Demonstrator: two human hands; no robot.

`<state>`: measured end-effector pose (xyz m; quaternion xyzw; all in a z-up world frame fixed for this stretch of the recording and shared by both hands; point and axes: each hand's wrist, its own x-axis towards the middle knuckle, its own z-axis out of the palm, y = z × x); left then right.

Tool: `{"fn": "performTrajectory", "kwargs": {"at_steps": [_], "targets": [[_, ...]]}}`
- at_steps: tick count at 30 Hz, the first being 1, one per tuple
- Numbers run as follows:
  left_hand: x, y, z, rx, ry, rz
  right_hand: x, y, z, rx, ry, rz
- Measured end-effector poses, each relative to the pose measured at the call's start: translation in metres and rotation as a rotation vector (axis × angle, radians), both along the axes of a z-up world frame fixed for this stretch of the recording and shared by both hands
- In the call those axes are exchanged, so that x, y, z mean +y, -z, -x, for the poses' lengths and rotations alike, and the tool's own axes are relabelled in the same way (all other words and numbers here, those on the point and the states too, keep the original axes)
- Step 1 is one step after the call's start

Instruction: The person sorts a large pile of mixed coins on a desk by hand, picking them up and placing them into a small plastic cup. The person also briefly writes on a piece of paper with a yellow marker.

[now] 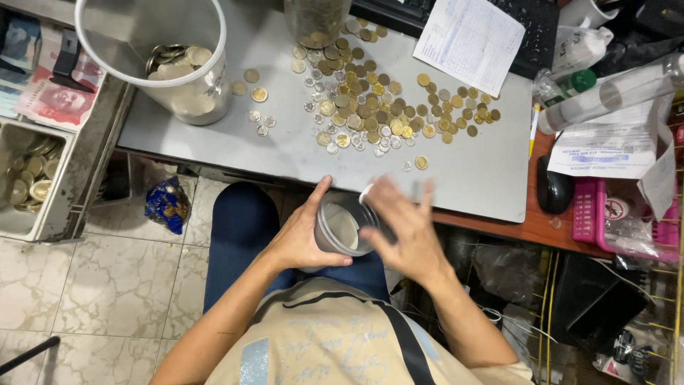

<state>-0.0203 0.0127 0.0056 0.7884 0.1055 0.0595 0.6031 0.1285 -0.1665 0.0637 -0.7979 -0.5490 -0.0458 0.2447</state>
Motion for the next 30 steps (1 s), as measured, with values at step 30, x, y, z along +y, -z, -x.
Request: {"fn": "performTrajectory", "kwargs": {"at_steps": [30], "targets": [[0.004, 0.012, -0.001, 0.008, 0.017, -0.021, 0.007, -0.004, -0.088, 0.072, 0.187, 0.141]]}}
